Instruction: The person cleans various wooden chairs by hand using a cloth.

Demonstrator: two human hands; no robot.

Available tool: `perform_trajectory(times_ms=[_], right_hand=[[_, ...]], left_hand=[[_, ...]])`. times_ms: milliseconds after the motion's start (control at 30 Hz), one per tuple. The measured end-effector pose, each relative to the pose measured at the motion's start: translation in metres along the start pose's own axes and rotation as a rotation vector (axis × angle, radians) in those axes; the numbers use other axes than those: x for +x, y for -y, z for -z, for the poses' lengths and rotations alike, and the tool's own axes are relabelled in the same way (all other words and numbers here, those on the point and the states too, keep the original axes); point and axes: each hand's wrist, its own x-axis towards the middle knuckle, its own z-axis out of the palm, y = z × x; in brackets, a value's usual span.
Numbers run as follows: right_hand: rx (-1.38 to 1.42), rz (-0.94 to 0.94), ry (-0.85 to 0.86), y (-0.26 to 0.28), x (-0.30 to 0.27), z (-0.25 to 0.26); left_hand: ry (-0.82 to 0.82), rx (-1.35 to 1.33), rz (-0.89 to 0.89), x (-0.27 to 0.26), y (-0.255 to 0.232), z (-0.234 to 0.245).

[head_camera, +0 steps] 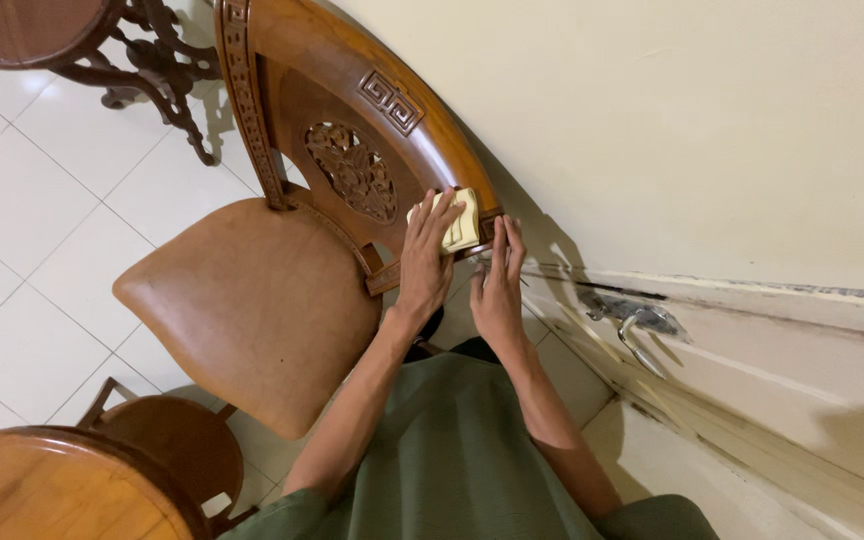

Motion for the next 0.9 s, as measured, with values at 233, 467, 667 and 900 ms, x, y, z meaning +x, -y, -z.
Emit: perform_trajectory(times_ms=[233,467,667,900], right_hand=[[-0.077,0.040,-0.014,0.002,0.000,0.002],[-0.028,0.007,-0.017,-0.010,-0.005,-0.001],[0.571,-0.219,-0.062,-0.034,-0.007,0.006],[0.407,-0.089,-0.027,-0.022,-0.007,0.009]], left_hand=[[0.054,-0.045,-0.035,-0.034,0.012,-0.003],[-0.041,0.035,0.116,-0.017,0.029,0.007],[0.090,0.340,-0.153,-0.005,-0.006,-0.030],[0.131,0.108,-0.205,-0.006,0.016,-0.034]])
